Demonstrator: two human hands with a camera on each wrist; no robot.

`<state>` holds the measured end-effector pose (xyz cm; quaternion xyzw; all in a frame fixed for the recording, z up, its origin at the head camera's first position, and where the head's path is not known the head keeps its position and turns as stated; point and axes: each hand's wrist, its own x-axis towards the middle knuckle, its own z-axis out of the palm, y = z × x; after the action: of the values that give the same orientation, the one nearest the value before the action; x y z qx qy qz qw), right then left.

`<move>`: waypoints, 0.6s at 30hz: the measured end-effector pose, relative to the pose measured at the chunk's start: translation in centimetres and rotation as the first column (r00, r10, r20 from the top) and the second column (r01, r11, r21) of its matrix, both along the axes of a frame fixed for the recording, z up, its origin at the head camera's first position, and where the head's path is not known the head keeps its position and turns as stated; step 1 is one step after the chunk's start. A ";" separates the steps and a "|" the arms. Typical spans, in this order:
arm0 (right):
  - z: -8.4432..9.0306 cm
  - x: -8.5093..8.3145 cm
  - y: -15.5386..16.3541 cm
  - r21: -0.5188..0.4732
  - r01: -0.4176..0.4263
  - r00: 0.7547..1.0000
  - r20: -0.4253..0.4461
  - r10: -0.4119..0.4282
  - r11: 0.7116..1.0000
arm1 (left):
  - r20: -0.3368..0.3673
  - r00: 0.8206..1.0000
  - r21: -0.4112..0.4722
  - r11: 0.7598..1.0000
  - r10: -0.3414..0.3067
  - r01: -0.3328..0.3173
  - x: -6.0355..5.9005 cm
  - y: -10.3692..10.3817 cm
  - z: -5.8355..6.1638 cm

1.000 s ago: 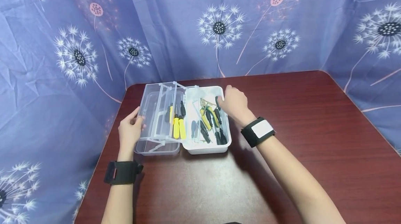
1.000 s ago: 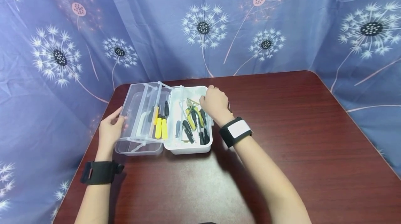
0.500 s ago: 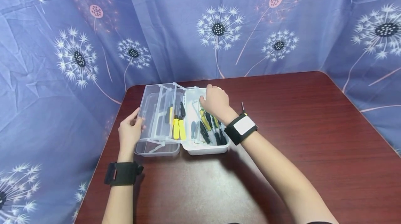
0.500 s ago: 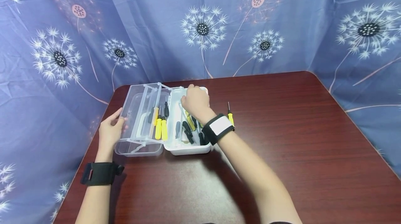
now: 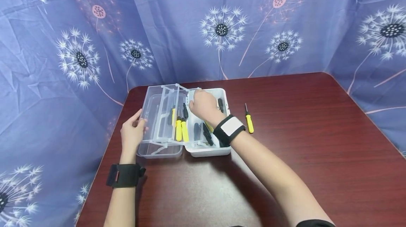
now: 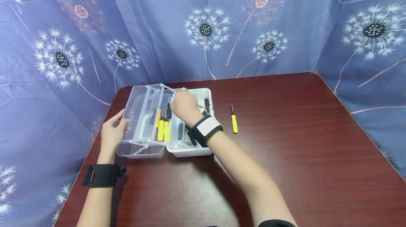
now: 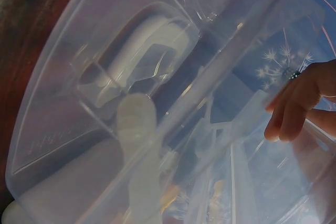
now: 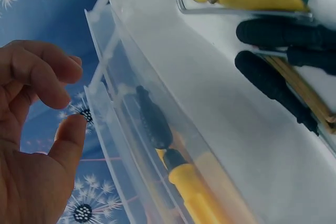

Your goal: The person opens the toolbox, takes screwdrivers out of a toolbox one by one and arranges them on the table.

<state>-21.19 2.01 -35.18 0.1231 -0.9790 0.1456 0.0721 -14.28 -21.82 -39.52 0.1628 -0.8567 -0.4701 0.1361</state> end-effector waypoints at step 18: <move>-1.2 -0.5 -4.2 0.108 -0.032 0.998 0.066 0.024 0.994 | 0.021 1.000 -0.009 1.000 -0.014 0.015 0.0 -0.2 -0.1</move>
<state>-21.70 -2.19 -36.42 0.1358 -0.9855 0.0967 0.0314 -14.25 -22.04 -39.62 0.1608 -0.8613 -0.4656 0.1246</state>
